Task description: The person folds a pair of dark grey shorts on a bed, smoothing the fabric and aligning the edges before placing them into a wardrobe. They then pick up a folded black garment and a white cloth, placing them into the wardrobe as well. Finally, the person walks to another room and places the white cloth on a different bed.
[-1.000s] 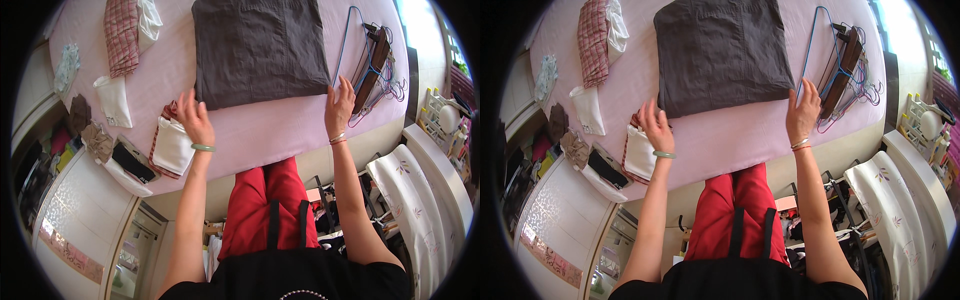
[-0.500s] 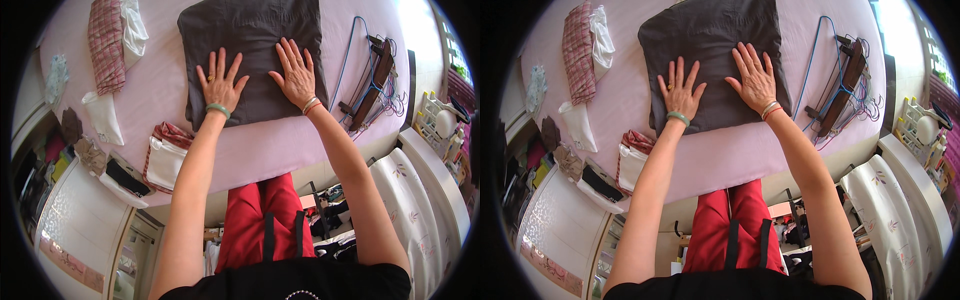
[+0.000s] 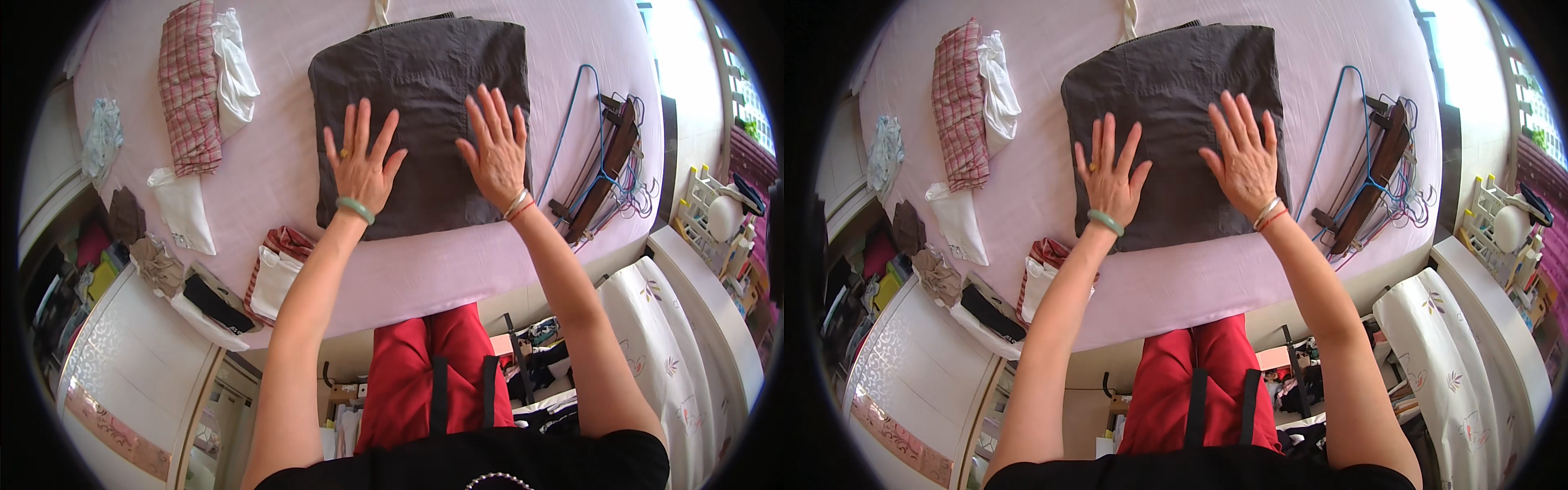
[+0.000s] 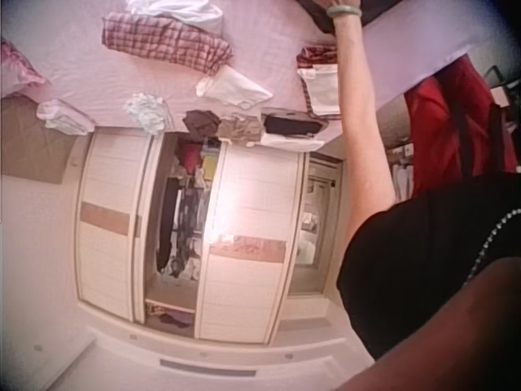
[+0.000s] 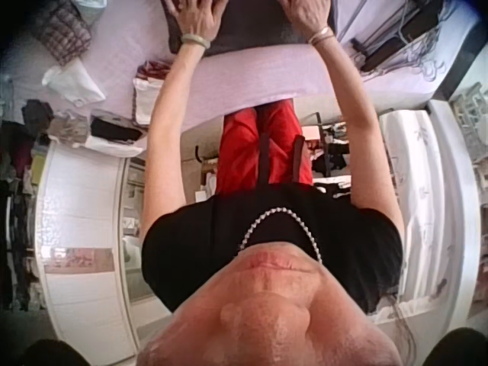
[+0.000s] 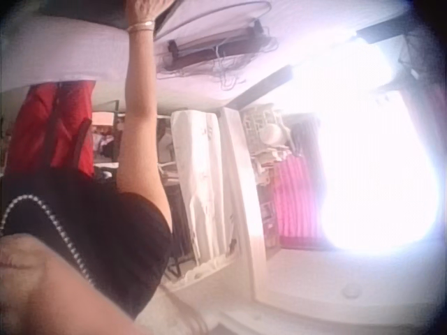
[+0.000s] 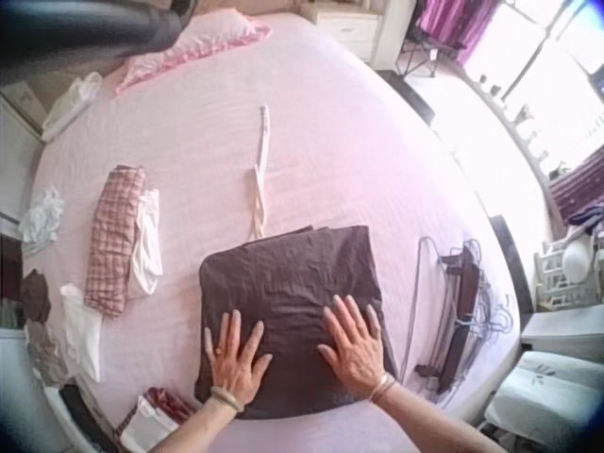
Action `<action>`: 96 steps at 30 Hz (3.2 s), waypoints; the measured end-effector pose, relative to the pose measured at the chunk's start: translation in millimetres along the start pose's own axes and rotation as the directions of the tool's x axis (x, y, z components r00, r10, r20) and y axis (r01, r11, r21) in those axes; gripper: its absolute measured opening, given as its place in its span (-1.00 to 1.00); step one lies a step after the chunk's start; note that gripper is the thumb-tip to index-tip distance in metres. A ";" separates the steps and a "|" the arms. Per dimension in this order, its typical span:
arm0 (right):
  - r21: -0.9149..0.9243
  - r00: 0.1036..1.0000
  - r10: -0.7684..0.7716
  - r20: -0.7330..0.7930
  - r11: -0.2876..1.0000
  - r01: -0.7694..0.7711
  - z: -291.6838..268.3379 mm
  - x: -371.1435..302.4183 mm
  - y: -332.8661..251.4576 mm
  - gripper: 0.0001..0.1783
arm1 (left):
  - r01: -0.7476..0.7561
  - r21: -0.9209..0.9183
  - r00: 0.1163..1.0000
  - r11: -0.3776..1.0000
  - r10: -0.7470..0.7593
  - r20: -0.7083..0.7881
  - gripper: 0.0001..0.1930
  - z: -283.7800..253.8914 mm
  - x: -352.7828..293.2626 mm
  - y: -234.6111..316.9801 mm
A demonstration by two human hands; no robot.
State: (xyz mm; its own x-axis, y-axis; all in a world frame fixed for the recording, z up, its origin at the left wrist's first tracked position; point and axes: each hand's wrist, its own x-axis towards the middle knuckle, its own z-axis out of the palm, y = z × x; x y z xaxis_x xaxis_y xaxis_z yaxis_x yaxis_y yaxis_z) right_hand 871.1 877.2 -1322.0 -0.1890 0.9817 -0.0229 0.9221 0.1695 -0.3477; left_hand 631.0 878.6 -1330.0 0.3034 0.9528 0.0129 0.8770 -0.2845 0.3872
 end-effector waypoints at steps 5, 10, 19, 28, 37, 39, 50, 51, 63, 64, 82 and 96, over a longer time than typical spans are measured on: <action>-0.053 0.994 -0.020 -0.108 0.999 0.014 30.5 77.7 20.2 -0.27 | -0.065 0.027 0.994 0.998 0.067 -0.089 -0.39 26.6 87.5 -23.2; -0.063 0.992 -0.009 -0.128 0.998 0.001 96.1 123.8 54.5 -0.26 | -0.108 0.104 0.993 0.989 0.113 -0.045 -0.37 84.0 127.2 -73.7; -0.049 0.983 -0.031 -0.179 0.999 0.022 118.7 164.9 59.8 -0.24 | -0.133 0.088 0.980 0.987 0.144 -0.134 -0.34 103.4 158.1 -106.7; -0.071 0.980 -0.157 -0.125 0.986 0.149 20.0 142.9 34.8 -0.27 | -0.160 -0.118 0.975 0.980 0.138 -0.176 -0.31 13.8 141.4 -83.8; -0.081 0.910 -0.117 0.397 0.984 0.161 -37.7 209.2 4.0 -0.07 | 0.333 -0.024 0.729 0.943 -0.241 0.641 -0.12 -55.7 206.7 -60.9; -0.122 0.882 -0.100 0.460 0.977 0.175 -52.6 206.3 -14.7 -0.10 | 0.430 -0.121 0.683 0.894 -0.235 0.692 -0.14 -57.8 190.3 -74.0; 0.072 0.864 -0.123 0.488 0.992 0.101 -167.8 117.8 -77.3 -0.51 | 0.397 -0.243 0.724 0.885 -0.139 0.675 -0.38 -203.0 100.9 -5.1; 0.071 0.903 -0.156 0.400 0.988 0.140 -198.0 107.4 -89.9 -0.54 | 0.361 -0.245 0.752 0.900 -0.125 0.647 -0.39 -235.2 94.1 7.3; -0.161 0.789 -0.389 -0.475 0.920 0.357 -471.5 -23.8 -206.0 -0.62 | -0.340 0.379 0.855 0.860 0.451 -0.256 -0.61 -524.2 -16.6 172.4; -0.164 0.778 -0.395 -0.489 0.918 0.362 -459.2 -40.4 -206.1 -0.58 | -0.354 0.382 0.840 0.854 0.470 -0.273 -0.60 -514.0 -34.3 171.5; 0.196 0.938 0.152 0.312 0.955 -0.221 -125.6 -344.9 -163.4 -0.54 | 0.171 -0.134 0.945 0.976 -0.124 0.304 -0.67 -137.5 -341.5 170.5; 0.786 0.768 0.194 0.610 -0.024 -0.618 -104.9 -222.4 -173.9 -0.40 | 0.425 -0.662 0.899 0.618 -0.198 0.392 -0.67 -141.8 -291.5 172.4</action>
State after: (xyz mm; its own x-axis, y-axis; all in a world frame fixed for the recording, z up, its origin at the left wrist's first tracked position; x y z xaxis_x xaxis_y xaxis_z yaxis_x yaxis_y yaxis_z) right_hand 788.2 638.6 -1158.1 -0.1727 0.7339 -0.6570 -0.1703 -0.6792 -0.7139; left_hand 641.0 566.8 -1136.2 0.2454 0.8707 -0.4262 0.4239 0.2990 0.8549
